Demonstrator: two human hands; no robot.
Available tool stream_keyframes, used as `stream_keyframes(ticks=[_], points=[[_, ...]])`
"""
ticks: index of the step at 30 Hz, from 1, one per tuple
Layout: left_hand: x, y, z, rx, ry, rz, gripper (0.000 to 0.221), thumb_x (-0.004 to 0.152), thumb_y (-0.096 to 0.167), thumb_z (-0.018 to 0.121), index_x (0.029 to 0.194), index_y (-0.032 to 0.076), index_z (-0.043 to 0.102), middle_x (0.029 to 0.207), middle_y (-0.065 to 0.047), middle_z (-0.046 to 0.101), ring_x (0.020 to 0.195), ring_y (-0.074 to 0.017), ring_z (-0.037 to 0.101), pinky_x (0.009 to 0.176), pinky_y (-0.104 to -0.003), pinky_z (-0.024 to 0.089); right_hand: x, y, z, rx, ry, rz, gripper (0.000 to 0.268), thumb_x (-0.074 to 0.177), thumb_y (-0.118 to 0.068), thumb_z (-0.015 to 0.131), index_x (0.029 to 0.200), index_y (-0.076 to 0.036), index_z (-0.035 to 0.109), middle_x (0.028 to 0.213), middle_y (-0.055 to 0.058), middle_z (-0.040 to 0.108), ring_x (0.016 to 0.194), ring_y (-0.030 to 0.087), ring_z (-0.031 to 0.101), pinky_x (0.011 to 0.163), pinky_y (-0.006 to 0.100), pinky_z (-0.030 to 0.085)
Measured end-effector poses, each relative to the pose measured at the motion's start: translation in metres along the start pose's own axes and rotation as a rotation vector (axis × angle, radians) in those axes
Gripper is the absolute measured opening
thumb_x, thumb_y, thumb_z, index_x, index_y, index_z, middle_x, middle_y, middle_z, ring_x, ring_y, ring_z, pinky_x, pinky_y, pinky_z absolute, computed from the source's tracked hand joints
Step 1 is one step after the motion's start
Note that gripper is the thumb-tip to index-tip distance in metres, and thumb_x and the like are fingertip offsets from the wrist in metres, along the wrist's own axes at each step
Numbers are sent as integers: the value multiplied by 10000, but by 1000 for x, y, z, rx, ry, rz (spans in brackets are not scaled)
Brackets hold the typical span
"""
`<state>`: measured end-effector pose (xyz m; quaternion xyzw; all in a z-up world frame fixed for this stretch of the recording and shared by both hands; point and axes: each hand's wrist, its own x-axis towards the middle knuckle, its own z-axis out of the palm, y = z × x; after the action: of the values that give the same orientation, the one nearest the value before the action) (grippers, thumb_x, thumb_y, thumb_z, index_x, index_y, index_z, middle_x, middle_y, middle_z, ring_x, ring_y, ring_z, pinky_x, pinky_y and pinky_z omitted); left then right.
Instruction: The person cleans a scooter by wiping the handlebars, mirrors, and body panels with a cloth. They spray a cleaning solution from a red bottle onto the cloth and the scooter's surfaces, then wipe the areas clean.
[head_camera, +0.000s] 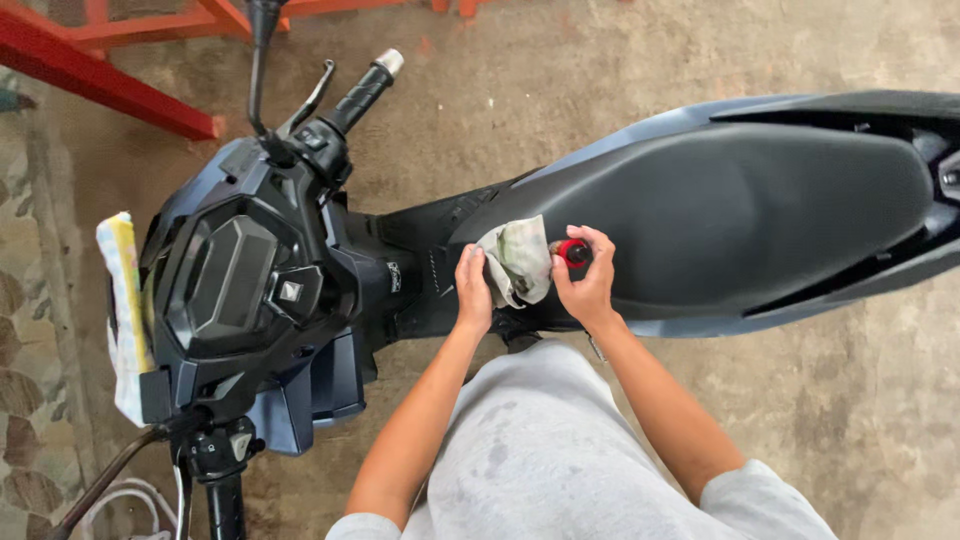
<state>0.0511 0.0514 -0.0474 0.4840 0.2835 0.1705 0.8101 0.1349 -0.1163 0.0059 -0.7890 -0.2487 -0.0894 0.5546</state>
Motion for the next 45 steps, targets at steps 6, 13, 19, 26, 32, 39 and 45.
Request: stream_keyframes(ticks=[6,13,19,26,32,39,45], points=[[-1,11,-6,-191,87,-120,258,1068,266,493,1157,44,590,1110,-23,616,1042,-115,567,930,-284,464,33,-60,-10,-185,94,-389,569,845,-154,719,1326,4,457,1323,191,570,1306,410,549,1230,569,355],[-51,104,-26,-418,127,72,460,1083,346,484,1402,14,492,1355,-67,596,1268,-165,557,1105,-328,428,54,-157,45,159,-370,-299,807,787,-224,840,1447,0,433,1462,281,482,1380,427,483,1178,469,390],[-121,203,-71,46,159,379,517,1051,321,563,1435,-18,489,1370,-122,586,1277,-200,539,1116,-340,403,55,-198,122,390,-757,18,637,819,-56,793,1417,-54,571,1364,120,658,1272,217,631,1108,336,486],[-199,223,-128,-197,1058,1067,503,1053,329,632,1326,-41,429,1355,-221,557,1190,-344,574,1087,-493,465,48,-270,183,704,-731,-98,572,861,-46,781,1376,-42,532,1304,58,615,1218,152,598,1102,305,483],[-257,316,-164,-512,728,1070,844,1021,605,431,1642,73,224,1631,-78,374,1515,-266,343,1287,-456,209,35,-330,207,843,-782,-219,540,946,-116,761,1412,-44,498,1318,66,571,1213,141,574,1104,281,461],[-262,361,-190,-803,387,982,792,1075,675,325,1653,134,320,1618,-48,413,1500,-257,398,1305,-484,257,-3,-434,229,904,-927,-423,498,1101,-153,655,1530,-76,414,1526,156,540,1489,248,531,1277,341,419],[-251,362,-195,-836,422,981,812,1081,701,229,1619,106,353,1647,-85,401,1545,-268,369,1321,-458,245,15,-519,237,491,-1018,-1229,569,821,-176,786,1369,-144,639,1469,72,597,1373,314,586,1133,426,508]])
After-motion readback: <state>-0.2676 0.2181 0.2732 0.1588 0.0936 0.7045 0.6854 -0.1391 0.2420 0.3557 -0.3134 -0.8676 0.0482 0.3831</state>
